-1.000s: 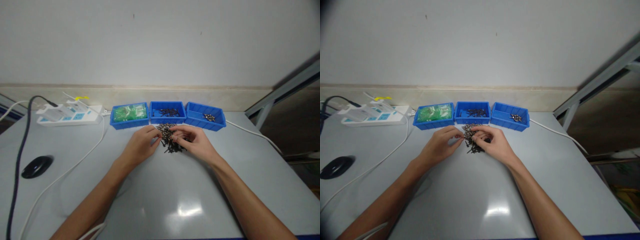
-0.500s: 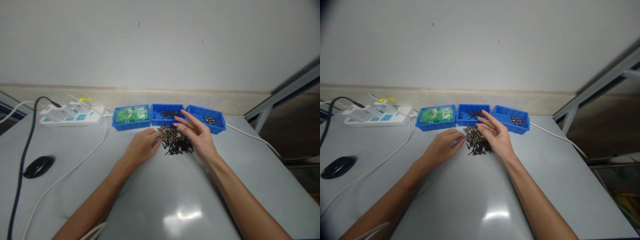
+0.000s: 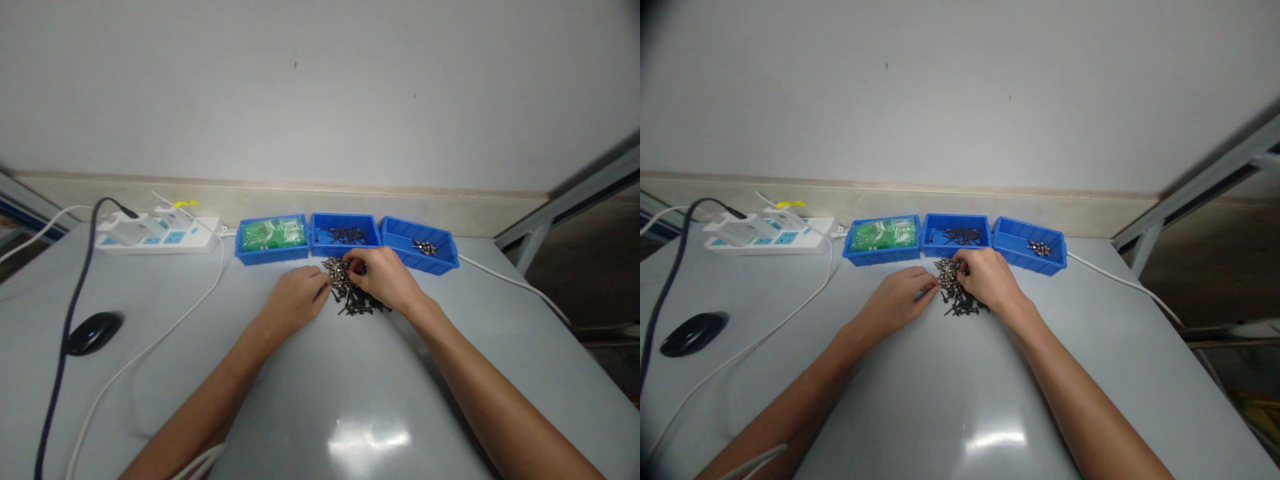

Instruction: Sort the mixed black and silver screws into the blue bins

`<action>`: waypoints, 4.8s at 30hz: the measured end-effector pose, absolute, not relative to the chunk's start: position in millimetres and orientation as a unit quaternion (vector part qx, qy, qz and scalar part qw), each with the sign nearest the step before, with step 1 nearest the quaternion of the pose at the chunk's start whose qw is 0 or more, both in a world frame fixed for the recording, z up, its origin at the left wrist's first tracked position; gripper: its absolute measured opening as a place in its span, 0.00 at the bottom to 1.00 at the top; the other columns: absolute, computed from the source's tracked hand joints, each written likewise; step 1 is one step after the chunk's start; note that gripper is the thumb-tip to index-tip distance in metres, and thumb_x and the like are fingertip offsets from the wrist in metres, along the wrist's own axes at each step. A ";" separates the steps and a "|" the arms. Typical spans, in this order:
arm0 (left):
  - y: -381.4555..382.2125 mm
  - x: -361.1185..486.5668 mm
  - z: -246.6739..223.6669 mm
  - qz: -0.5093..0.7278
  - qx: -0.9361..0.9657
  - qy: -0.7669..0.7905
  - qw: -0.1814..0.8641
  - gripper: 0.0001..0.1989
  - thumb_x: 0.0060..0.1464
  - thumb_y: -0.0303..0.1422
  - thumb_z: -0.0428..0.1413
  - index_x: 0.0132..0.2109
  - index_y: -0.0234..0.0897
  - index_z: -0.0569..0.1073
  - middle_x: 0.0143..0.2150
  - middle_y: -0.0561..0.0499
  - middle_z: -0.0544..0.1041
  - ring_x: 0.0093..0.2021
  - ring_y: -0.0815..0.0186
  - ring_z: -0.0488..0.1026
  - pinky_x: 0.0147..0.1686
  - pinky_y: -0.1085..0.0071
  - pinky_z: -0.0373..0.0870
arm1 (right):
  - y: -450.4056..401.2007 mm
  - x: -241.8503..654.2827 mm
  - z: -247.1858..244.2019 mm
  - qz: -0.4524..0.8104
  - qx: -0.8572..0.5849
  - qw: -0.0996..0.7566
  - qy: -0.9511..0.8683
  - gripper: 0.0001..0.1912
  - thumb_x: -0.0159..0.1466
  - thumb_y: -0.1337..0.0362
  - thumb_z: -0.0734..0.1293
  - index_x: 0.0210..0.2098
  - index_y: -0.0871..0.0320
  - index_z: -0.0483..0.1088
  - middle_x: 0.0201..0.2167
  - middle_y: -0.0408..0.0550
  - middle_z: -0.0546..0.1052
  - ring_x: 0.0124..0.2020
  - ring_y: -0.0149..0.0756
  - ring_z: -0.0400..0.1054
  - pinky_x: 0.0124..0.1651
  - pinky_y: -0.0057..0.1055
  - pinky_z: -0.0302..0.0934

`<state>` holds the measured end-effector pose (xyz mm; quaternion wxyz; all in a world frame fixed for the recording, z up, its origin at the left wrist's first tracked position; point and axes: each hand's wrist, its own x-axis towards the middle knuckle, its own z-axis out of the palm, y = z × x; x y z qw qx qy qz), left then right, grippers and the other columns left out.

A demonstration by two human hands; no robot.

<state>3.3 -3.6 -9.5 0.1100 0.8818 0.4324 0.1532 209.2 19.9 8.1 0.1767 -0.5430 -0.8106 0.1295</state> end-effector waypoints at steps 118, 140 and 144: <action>-8.1 12.2 -7.5 0.360 0.820 0.391 0.213 0.08 0.58 0.26 0.61 0.44 0.36 0.81 0.40 0.46 0.84 0.35 0.63 0.81 0.39 0.67 0.79 | -10.9 230.0 3.2 0.555 -0.466 0.447 -0.523 0.17 0.54 0.59 0.79 0.42 0.58 0.81 0.36 0.51 0.84 0.37 0.38 0.79 0.46 0.38 0.74; -12.0 27.9 -4.3 0.469 0.661 0.443 0.385 0.05 0.59 0.33 0.60 0.36 0.36 0.75 0.34 0.51 0.78 0.33 0.68 0.73 0.33 0.73 0.70 | -16.4 221.4 5.9 0.618 -0.411 0.430 -0.514 0.14 0.53 0.61 0.80 0.37 0.57 0.78 0.32 0.47 0.83 0.36 0.37 0.80 0.44 0.34 0.73; -13.9 28.8 -2.6 0.465 0.656 0.440 0.399 0.05 0.58 0.33 0.60 0.35 0.36 0.75 0.33 0.51 0.78 0.33 0.68 0.73 0.34 0.73 0.70 | -16.9 221.0 2.3 0.625 -0.403 0.437 -0.506 0.15 0.54 0.60 0.79 0.39 0.56 0.79 0.31 0.47 0.83 0.34 0.36 0.80 0.42 0.35 0.73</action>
